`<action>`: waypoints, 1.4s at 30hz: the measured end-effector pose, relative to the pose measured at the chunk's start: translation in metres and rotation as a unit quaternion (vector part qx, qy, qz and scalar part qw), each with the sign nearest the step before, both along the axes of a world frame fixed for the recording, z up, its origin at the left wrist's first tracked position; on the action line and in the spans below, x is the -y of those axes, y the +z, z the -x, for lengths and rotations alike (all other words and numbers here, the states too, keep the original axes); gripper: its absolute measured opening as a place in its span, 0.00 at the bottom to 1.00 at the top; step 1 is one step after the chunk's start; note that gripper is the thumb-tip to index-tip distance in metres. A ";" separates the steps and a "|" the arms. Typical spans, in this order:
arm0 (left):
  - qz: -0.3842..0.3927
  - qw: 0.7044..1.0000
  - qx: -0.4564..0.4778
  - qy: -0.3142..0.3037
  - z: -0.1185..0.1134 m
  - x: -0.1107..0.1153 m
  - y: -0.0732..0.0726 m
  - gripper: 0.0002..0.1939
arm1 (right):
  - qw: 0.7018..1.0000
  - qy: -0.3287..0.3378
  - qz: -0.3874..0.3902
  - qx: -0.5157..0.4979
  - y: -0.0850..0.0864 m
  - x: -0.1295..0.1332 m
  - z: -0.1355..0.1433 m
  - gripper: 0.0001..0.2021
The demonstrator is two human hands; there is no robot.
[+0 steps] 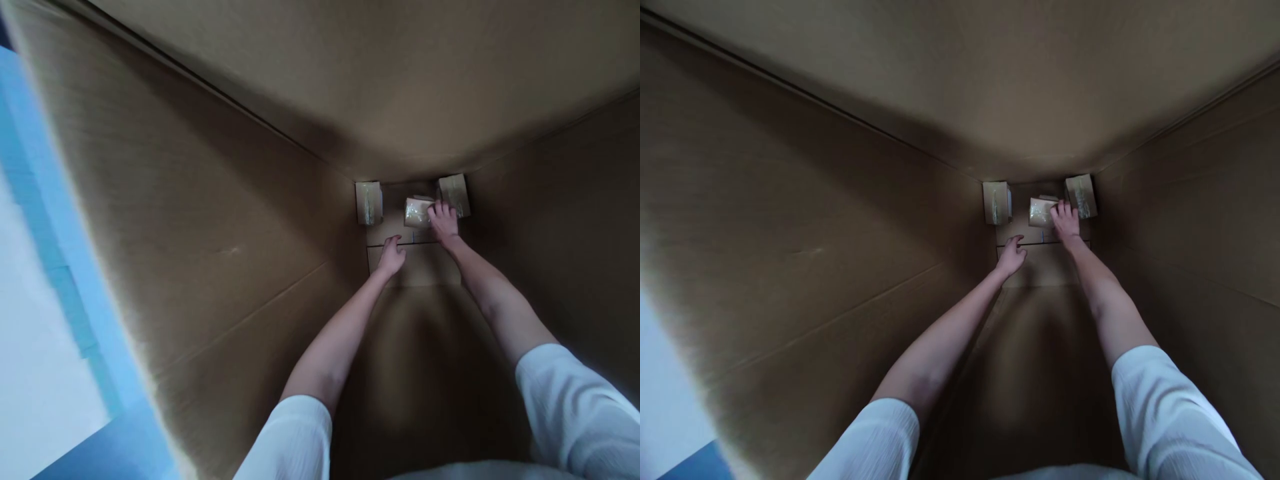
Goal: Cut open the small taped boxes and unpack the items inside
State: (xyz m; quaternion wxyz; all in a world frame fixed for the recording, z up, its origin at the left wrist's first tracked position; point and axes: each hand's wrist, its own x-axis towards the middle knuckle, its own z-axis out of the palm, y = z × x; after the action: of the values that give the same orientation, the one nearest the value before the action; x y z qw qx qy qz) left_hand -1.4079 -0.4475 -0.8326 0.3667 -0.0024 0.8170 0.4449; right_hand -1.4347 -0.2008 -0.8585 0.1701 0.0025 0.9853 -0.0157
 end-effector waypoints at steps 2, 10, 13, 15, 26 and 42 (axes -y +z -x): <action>0.018 1.000 0.005 -0.019 0.002 -0.003 -0.007 0.33 | 1.000 0.010 0.006 0.021 -0.004 0.003 -0.013 0.33; 0.106 0.983 -0.084 -0.120 0.038 0.005 -0.008 0.45 | 0.991 0.131 -0.009 0.030 0.020 0.025 -0.001 0.38; 0.145 0.951 -0.166 -0.217 0.068 0.022 0.005 0.56 | 0.986 0.166 -0.012 0.009 0.041 0.043 0.021 0.37; 0.162 0.925 -0.209 -0.273 0.083 0.032 0.022 0.63 | 0.984 0.178 -0.004 -0.009 0.063 0.053 0.029 0.36; 0.160 0.869 -0.348 -0.314 0.053 0.027 0.204 0.62 | 0.979 0.174 -0.010 -0.105 0.259 0.039 -0.044 0.35; -0.061 0.764 -0.501 -0.403 -0.059 -0.006 0.403 0.56 | 0.959 -0.094 -0.078 -0.257 0.452 0.059 -0.269 0.33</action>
State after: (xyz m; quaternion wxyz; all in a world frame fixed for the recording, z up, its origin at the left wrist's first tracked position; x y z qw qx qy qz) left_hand -1.3490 -0.4415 -0.4300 0.0504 0.5725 0.7815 0.2428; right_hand -1.1661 -0.2600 -0.4062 -0.0921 0.1039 0.9893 0.0447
